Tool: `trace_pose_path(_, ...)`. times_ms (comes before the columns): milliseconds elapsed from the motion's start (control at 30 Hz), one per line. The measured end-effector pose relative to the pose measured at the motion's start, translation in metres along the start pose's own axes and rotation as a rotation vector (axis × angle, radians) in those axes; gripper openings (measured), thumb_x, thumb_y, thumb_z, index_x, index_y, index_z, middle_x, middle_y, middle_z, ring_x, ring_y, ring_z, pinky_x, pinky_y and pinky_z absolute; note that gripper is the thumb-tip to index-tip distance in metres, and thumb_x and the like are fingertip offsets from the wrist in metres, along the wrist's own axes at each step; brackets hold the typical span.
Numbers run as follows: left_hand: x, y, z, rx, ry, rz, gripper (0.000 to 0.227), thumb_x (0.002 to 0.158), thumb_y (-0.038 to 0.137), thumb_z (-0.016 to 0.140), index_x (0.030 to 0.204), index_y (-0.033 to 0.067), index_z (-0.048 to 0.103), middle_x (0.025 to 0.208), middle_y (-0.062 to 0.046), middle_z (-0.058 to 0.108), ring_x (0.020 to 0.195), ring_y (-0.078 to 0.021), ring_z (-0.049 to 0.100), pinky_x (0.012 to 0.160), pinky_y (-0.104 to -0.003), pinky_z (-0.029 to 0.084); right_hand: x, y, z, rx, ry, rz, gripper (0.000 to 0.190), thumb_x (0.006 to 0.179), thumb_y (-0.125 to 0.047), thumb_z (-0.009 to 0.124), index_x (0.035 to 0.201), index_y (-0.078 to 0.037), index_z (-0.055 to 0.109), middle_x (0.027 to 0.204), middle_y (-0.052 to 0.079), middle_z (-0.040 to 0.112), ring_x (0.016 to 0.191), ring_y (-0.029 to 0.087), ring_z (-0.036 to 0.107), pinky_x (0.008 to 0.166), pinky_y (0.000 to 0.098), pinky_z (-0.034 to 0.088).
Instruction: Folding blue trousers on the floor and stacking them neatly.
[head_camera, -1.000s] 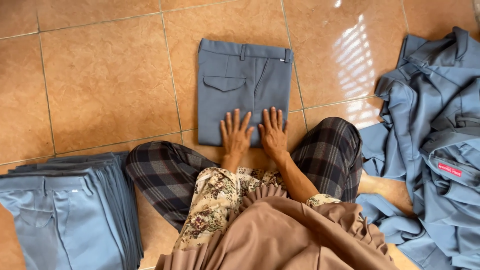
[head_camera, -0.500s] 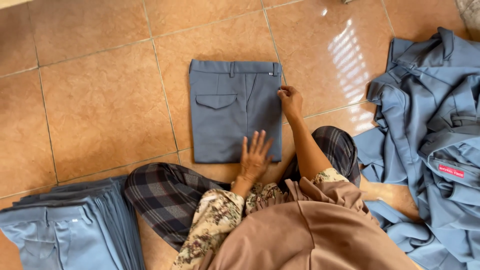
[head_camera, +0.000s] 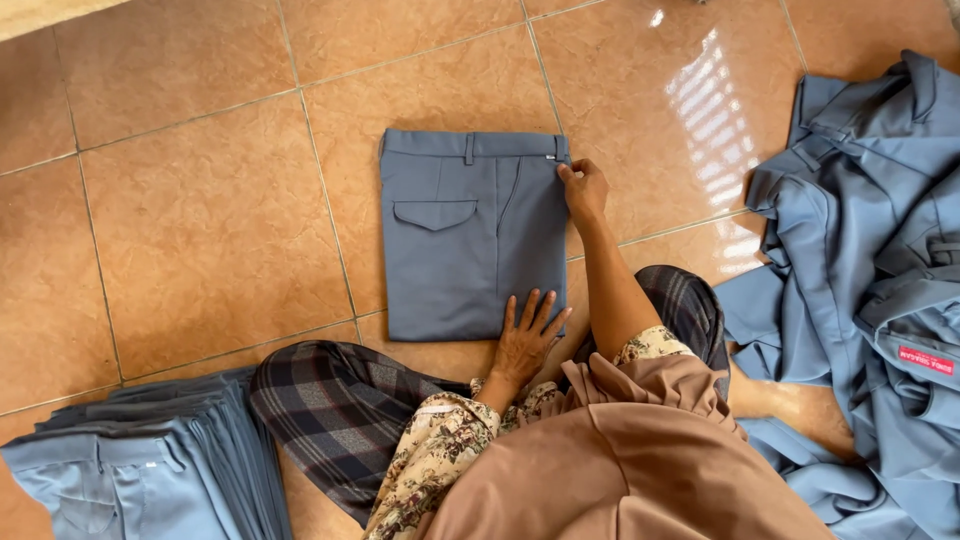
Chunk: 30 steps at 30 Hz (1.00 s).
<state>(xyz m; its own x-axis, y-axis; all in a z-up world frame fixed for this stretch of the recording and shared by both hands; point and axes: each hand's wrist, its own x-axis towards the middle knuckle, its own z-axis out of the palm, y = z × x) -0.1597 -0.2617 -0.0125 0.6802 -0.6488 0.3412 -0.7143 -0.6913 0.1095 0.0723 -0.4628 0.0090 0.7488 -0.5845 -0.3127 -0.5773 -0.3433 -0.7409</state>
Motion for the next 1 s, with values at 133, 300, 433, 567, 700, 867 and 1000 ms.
trace_pose_path(133, -0.003, 0.002, -0.003, -0.037, 0.006, 0.0, 0.06, 0.102, 0.038, 0.049, 0.159, 0.0297, 0.034, 0.166, -0.012, 0.032, 0.154, -0.0371, 0.027, 0.122, -0.067, 0.017, 0.01, 0.01, 0.004, -0.074, 0.001, -0.008, 0.033, 0.091, -0.045, 0.075, 0.108, -0.017, 0.075, 0.096, 0.017, 0.073, 0.105, 0.039, 0.07, 0.088, 0.0492, 0.056)
trace_pose_path(300, -0.013, 0.025, -0.021, -0.394, -0.048, -0.186, 0.051, 0.105, 0.035, 0.048, 0.155, 0.0247, 0.043, 0.158, -0.017, 0.041, 0.146, -0.0369, 0.04, 0.119, -0.058, 0.03, 0.005, 0.008, 0.006, -0.208, -0.001, -0.016, 0.042, 0.089, -0.053, 0.075, 0.109, -0.016, 0.072, 0.095, 0.013, 0.073, 0.106, 0.035, 0.07, 0.089, 0.0483, 0.056)
trace_pose_path(433, -0.032, 0.026, -0.037, -0.931, -0.171, -0.626, 0.041, 0.094, 0.017, 0.063, 0.135, 0.0227, 0.067, 0.129, -0.007, 0.067, 0.127, -0.0273, 0.061, 0.109, -0.039, 0.049, -0.044, -0.003, -0.018, -0.229, -0.095, -0.078, 0.065, 0.085, -0.057, 0.081, 0.121, -0.006, 0.065, 0.106, 0.022, 0.072, 0.11, 0.042, 0.068, 0.089, 0.0553, 0.054)
trace_pose_path(567, -0.059, 0.019, -0.018, -1.75, -0.188, -1.673, 0.035, 0.097, 0.029, 0.066, 0.129, 0.0136, 0.068, 0.112, -0.024, 0.073, 0.1, -0.038, 0.074, 0.083, -0.051, 0.061, -0.103, 0.001, -0.043, -0.238, -0.236, -0.056, 0.069, 0.082, -0.053, 0.082, 0.118, 0.004, 0.068, 0.106, 0.03, 0.071, 0.108, 0.049, 0.067, 0.09, 0.0615, 0.052)
trace_pose_path(700, -0.044, 0.016, -0.012, -1.97, 0.127, -1.827, 0.051, 0.1, 0.029, 0.069, 0.143, 0.0095, 0.05, 0.13, -0.02, 0.06, 0.122, -0.0377, 0.064, 0.104, -0.053, 0.051, -0.142, 0.017, -0.044, -0.375, -0.349, 0.023, 0.062, 0.082, -0.054, 0.079, 0.114, -0.001, 0.074, 0.105, 0.024, 0.075, 0.109, 0.043, 0.069, 0.091, 0.0557, 0.054)
trace_pose_path(867, -0.018, 0.024, -0.027, -2.034, 0.354, -1.865, 0.085, 0.09, 0.034, 0.084, 0.148, -0.0021, 0.033, 0.144, -0.029, 0.044, 0.137, -0.0423, 0.046, 0.112, -0.049, 0.043, -0.148, 0.043, -0.035, -0.067, -0.408, 0.194, 0.066, 0.083, -0.047, 0.079, 0.131, -0.004, 0.064, 0.117, 0.025, 0.069, 0.115, 0.044, 0.065, 0.091, 0.0569, 0.054)
trace_pose_path(1000, -0.014, 0.015, -0.024, -1.98, 0.551, -1.886, 0.077, 0.085, 0.027, 0.091, 0.137, -0.0005, 0.041, 0.133, -0.019, 0.046, 0.124, -0.0377, 0.053, 0.103, -0.046, 0.048, -0.18, 0.022, -0.045, 0.458, -0.493, 0.413, 0.082, 0.084, -0.025, 0.085, 0.145, 0.011, 0.044, 0.142, 0.038, 0.05, 0.133, 0.053, 0.048, 0.1, 0.0696, 0.042)
